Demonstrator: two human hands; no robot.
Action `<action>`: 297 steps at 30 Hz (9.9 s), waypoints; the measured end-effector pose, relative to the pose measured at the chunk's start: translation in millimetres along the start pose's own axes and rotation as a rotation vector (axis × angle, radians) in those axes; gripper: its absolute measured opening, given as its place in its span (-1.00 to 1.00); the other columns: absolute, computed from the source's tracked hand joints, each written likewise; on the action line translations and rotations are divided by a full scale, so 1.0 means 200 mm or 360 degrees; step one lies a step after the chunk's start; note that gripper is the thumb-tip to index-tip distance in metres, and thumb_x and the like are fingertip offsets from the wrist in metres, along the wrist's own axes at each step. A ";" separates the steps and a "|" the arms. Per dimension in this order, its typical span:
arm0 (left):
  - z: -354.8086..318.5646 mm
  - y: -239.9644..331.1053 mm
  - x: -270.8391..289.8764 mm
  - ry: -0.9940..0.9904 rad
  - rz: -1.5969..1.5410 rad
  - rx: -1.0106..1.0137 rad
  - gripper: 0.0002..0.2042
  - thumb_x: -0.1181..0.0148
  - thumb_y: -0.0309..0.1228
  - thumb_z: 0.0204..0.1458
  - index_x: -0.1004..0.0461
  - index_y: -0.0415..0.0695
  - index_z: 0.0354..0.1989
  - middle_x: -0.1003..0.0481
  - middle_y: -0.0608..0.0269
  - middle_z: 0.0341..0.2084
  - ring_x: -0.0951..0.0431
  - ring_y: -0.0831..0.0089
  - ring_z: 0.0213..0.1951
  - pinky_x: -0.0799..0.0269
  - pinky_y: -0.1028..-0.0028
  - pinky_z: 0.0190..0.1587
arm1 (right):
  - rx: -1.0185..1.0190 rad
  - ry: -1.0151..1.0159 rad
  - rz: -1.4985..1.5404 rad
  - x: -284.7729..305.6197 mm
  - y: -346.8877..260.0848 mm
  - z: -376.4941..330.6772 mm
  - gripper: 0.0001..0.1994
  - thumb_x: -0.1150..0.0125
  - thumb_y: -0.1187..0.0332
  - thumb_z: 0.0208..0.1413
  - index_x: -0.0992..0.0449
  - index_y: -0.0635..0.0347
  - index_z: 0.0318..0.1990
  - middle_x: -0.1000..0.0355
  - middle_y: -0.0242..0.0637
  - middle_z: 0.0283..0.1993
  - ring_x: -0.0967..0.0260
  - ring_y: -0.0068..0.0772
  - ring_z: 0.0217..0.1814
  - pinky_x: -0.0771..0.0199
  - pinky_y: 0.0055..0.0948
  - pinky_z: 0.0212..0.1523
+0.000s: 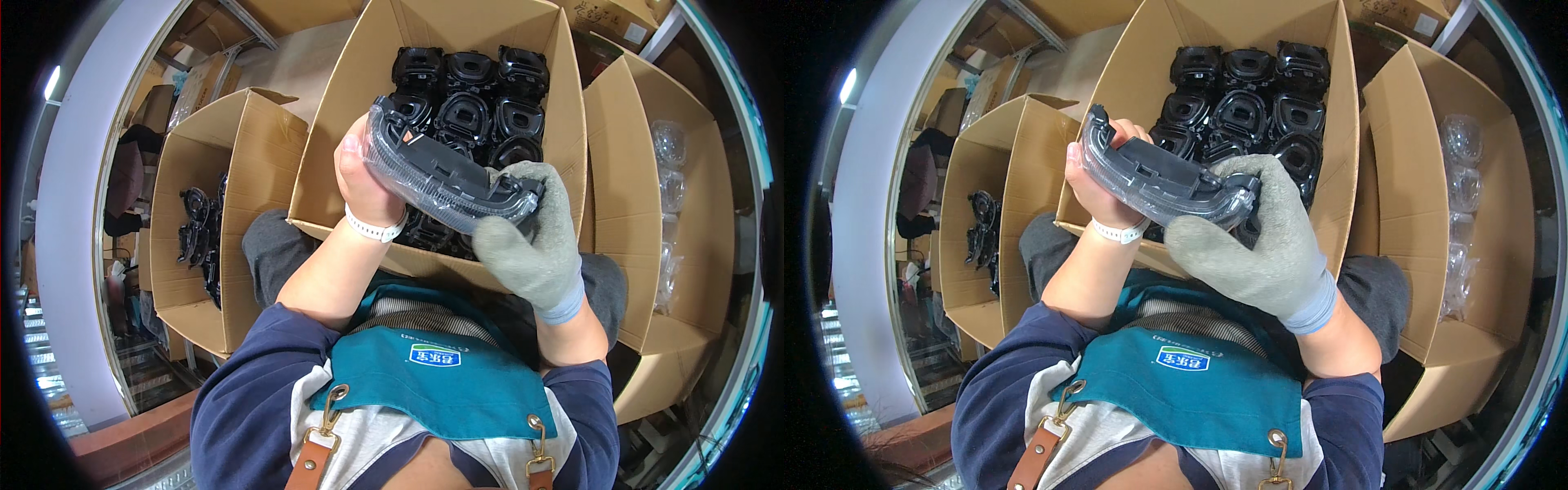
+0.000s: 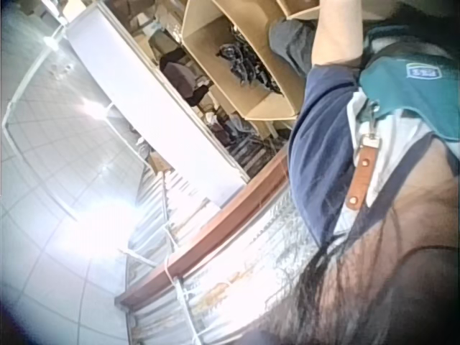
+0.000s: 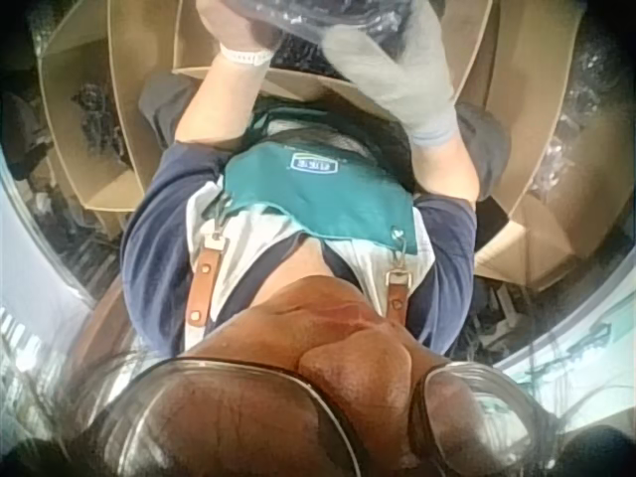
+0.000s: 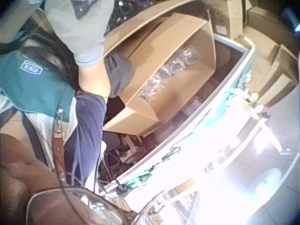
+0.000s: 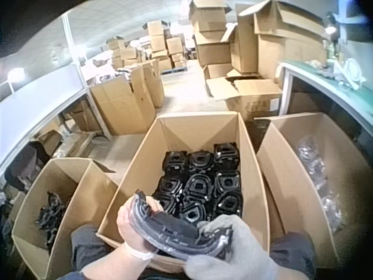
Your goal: The person sorts plastic parts by hand, taking them from cardboard boxes and placing them into other containers.
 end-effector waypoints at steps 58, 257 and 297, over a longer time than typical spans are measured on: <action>-0.29 0.73 2.40 0.1791 -0.0395 0.0593 -0.22 0.02 0.03 0.05 0.08 -0.24 0.31 0.12 -0.17 0.32 0.00 0.07 0.32 -0.01 0.19 0.28 | -0.0889 -0.1094 -0.1601 -0.12 0.48 -0.15 -0.48 -0.21 -0.02 -0.02 -0.49 0.26 -0.07 -0.51 -0.07 -0.20 -0.47 -0.25 -0.14 -0.42 -0.40 -0.11; -0.26 -0.29 -0.11 -0.0345 -0.0365 0.2074 -0.61 0.13 -0.12 0.20 -0.34 -0.17 0.01 -0.46 0.06 -0.16 -0.52 0.32 -0.23 -0.46 0.39 -0.23 | 0.1098 -0.0078 -0.1692 0.56 -0.18 0.08 -0.54 -0.26 0.42 -0.22 -0.45 0.21 -0.03 -0.46 -0.13 -0.10 -0.45 -0.10 -0.08 -0.46 -0.27 -0.09; 0.42 -0.15 0.91 -0.0502 0.2465 0.0721 -0.68 -0.07 -0.30 0.00 -0.50 -0.30 -0.19 -0.51 -0.19 -0.29 -0.50 -0.03 -0.17 -0.35 0.17 -0.05 | 0.0304 -0.0394 -0.2727 0.33 0.30 -0.49 -0.17 -0.44 0.01 -0.46 -0.32 -0.07 0.15 -0.15 -0.06 0.19 0.00 0.06 0.30 0.02 0.05 0.27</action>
Point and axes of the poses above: each hand's wrist, its own z-axis towards the middle knuckle, its own x-axis out of the back of the hand, y = z × x, the point moved 5 cm from there along z, towards the middle knuckle
